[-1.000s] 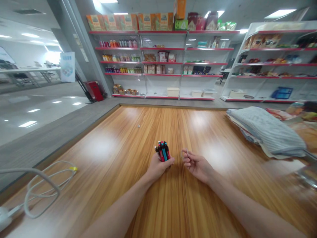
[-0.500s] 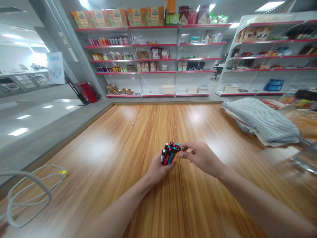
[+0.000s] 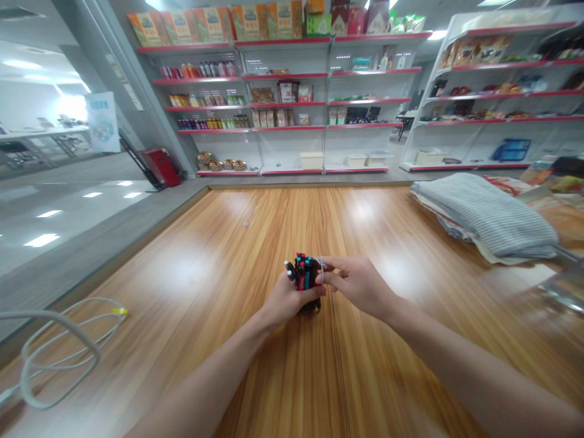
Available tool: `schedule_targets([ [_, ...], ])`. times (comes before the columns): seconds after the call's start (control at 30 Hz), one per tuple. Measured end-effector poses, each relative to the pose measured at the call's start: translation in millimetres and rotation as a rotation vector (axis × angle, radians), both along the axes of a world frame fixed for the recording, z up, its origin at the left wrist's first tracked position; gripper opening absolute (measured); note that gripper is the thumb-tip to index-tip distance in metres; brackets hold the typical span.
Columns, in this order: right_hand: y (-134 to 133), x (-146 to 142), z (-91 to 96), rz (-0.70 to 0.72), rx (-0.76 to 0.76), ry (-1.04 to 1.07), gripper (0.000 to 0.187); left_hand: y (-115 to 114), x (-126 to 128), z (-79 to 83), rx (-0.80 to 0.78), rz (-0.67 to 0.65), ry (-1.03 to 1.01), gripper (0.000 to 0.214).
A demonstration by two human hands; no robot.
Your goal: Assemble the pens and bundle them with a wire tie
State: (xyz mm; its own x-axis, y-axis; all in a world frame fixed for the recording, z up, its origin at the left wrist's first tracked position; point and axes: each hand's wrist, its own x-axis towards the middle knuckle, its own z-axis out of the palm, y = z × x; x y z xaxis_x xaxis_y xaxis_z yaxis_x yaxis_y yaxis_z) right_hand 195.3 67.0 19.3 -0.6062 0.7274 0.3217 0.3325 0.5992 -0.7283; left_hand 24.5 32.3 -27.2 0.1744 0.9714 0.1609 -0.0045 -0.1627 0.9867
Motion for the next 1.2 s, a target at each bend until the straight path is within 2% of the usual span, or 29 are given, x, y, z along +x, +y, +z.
schedule_targets([
  [0.13,-1,2,2.3,0.013,-0.021,0.036,0.017,-1,0,7.3,0.017,-0.009,0.076,0.020],
  [0.4,0,5,7.6,0.051,0.020,0.026,0.017,-6,-8,17.7,-0.082,-0.116,0.248,0.025],
  [0.57,1,13,13.2,0.050,0.067,-0.007,0.018,-8,-4,16.9,-0.050,-0.076,0.303,0.012],
  [0.77,0,15,11.6,0.059,0.170,-0.001,0.025,-9,4,9.9,0.042,0.004,0.270,0.007],
  [1.0,-2,16,21.0,0.121,0.141,-0.065,0.026,-10,11,-11.8,0.053,0.014,0.123,0.013],
  [1.2,-3,23,31.9,0.134,0.123,-0.084,0.018,-17,13,-2.9,0.013,-0.020,0.048,0.016],
])
